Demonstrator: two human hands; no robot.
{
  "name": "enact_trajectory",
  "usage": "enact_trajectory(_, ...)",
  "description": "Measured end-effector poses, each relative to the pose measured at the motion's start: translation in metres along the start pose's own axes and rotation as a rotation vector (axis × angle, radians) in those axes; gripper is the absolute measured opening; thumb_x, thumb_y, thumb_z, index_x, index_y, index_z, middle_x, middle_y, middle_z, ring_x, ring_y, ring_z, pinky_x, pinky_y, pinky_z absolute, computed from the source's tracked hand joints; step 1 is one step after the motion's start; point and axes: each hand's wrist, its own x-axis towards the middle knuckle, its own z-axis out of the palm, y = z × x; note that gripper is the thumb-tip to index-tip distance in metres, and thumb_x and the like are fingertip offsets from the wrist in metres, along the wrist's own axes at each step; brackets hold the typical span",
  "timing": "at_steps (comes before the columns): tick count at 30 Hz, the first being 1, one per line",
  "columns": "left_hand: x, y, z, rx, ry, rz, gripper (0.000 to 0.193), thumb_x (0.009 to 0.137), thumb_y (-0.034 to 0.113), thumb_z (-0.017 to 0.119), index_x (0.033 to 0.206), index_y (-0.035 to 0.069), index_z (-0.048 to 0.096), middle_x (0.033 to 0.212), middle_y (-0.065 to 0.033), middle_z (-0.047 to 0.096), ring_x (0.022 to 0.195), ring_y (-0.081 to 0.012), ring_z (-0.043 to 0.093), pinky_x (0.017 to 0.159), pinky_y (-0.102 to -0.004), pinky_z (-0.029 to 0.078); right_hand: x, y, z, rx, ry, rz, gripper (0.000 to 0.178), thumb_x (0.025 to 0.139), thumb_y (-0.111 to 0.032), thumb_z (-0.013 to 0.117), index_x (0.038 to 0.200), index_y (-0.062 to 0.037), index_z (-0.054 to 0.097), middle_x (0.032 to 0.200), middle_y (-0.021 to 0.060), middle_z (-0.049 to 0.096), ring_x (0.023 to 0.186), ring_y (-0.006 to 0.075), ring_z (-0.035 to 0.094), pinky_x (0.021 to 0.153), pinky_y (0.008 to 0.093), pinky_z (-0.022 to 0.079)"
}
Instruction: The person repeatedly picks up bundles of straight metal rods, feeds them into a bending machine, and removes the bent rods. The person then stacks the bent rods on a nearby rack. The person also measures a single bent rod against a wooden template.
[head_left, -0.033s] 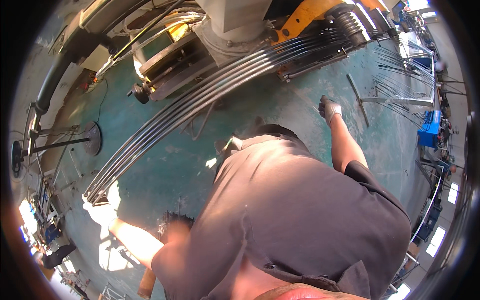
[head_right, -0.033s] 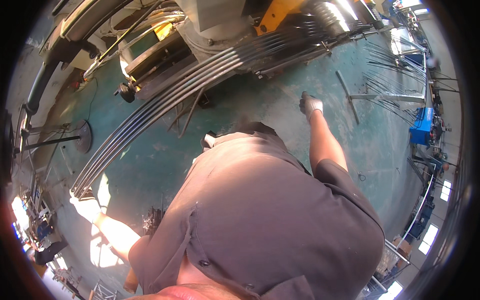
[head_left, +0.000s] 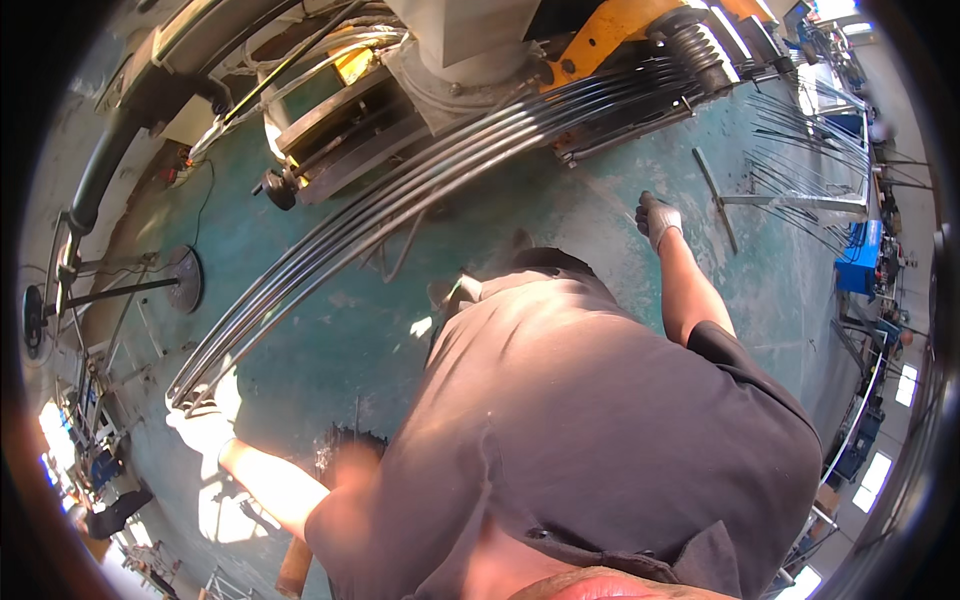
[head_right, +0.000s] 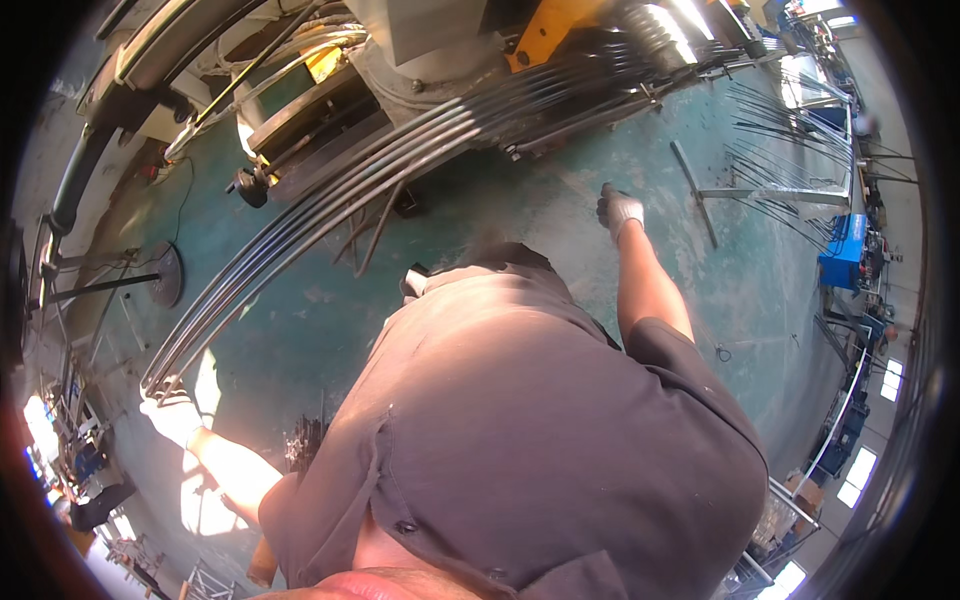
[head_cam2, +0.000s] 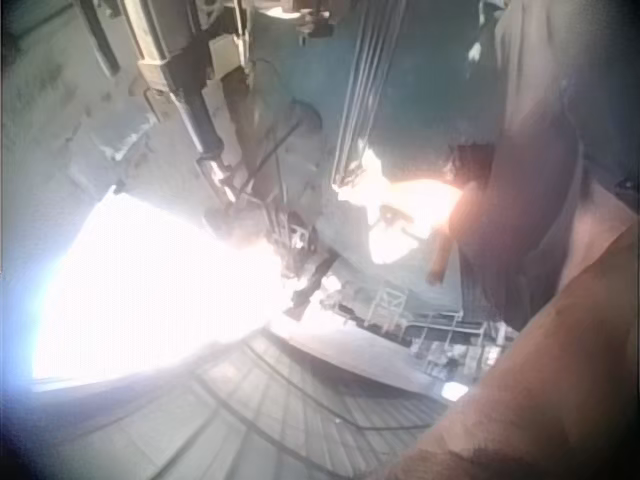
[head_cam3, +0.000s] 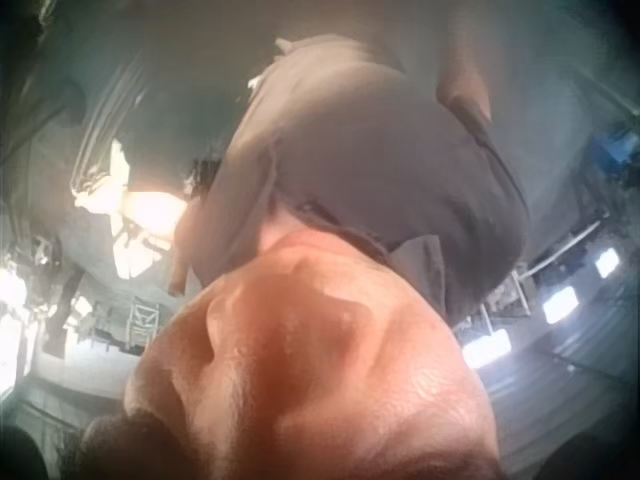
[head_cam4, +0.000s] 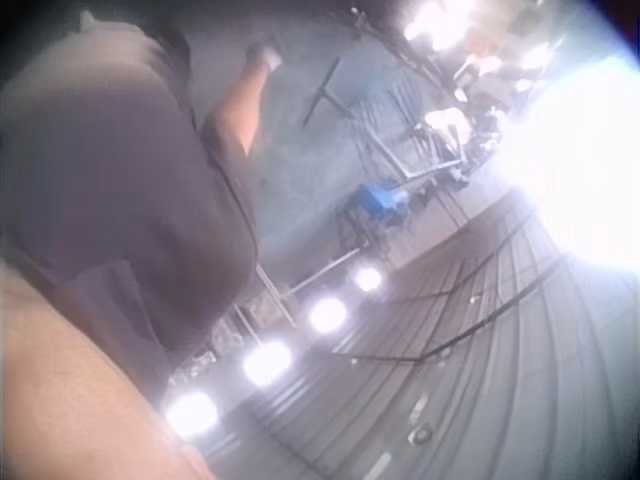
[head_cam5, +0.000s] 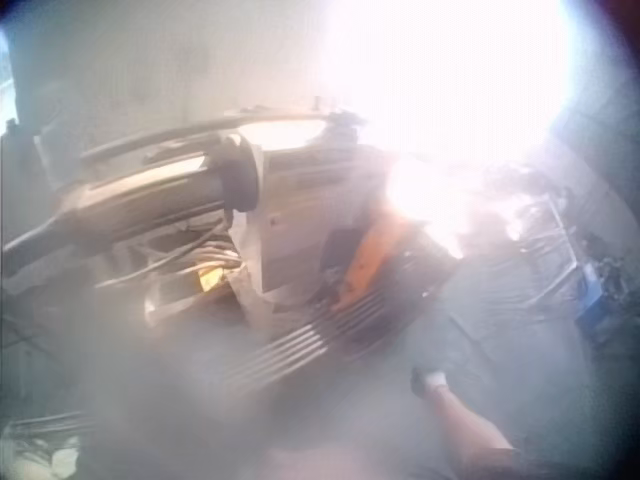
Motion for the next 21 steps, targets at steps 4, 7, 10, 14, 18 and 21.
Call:
enact_trajectory(4, -0.05, -0.023, 0.096, 0.505, 0.4, 0.372, 0.047, 0.107, 0.042, 0.048, 0.127, 0.001, 0.061, 0.121, -0.0162, 0.066, 0.115, -0.035, 0.062, 0.094, -0.0509, 0.055, 0.119, 0.028, -0.033, 0.05, -0.044, 0.076, 0.026, 0.099, -0.031, 0.071, 0.102, -0.0051, 0.067, 0.078, 0.0054, 0.062, 0.06, 0.018, 0.057, 0.052, 0.0325, 0.045)
enact_trajectory(7, -0.106, -0.037, 0.193, 0.445, 0.456, -0.126, 0.048, 0.103, 0.042, 0.053, 0.132, 0.004, 0.06, 0.139, -0.0146, 0.06, 0.136, -0.0366, 0.049, 0.108, -0.053, 0.047, 0.143, 0.013, -0.018, 0.012, -0.067, 0.082, 0.025, 0.099, -0.029, 0.071, 0.099, -0.004, 0.067, 0.077, 0.0072, 0.063, 0.059, 0.02, 0.058, 0.052, 0.0345, 0.047)
enact_trajectory(10, -0.154, -0.112, 0.26, 0.425, 0.305, -0.193, 0.045, 0.103, 0.04, 0.053, 0.13, 0.005, 0.06, 0.134, -0.0143, 0.061, 0.13, -0.0362, 0.05, 0.105, -0.0528, 0.047, 0.194, -0.01, -0.026, -0.031, -0.08, 0.097, 0.027, 0.098, -0.03, 0.073, 0.1, -0.0035, 0.069, 0.077, 0.0081, 0.065, 0.059, 0.0212, 0.059, 0.052, 0.0359, 0.048)
enact_trajectory(14, -0.2, -0.231, 0.387, 0.416, 0.066, -0.332, 0.041, 0.102, 0.038, 0.054, 0.126, 0.005, 0.061, 0.128, -0.0138, 0.061, 0.123, -0.0358, 0.051, 0.1, -0.0525, 0.047, 0.322, -0.022, -0.072, -0.531, -0.171, -0.083, 0.031, 0.097, -0.032, 0.07, 0.113, -0.0051, 0.072, 0.089, 0.0085, 0.07, 0.072, 0.0237, 0.066, 0.063, 0.0383, 0.054)
enact_trajectory(18, -0.253, -0.32, 0.481, 0.487, -0.108, -0.425, 0.037, 0.101, 0.035, 0.055, 0.123, 0.006, 0.061, 0.122, -0.0133, 0.061, 0.115, -0.0353, 0.052, 0.096, -0.0522, 0.047, 0.391, -0.062, -0.067, -1.771, -0.445, -0.815, 0.032, 0.089, -0.028, 0.074, 0.118, -0.0133, 0.076, 0.114, 0.0146, 0.077, 0.109, 0.0332, 0.073, 0.095, 0.047, 0.057)
enact_trajectory(21, -0.267, -0.353, 0.538, 0.535, -0.246, -0.473, 0.034, 0.101, 0.033, 0.056, 0.121, 0.006, 0.062, 0.117, -0.0129, 0.062, 0.109, -0.0349, 0.053, 0.093, -0.0519, 0.047, 0.431, -0.085, -0.066, -1.812, -0.399, -0.883, 0.031, 0.088, -0.027, 0.075, 0.115, -0.0121, 0.076, 0.112, 0.0142, 0.077, 0.106, 0.0321, 0.074, 0.092, 0.047, 0.058)
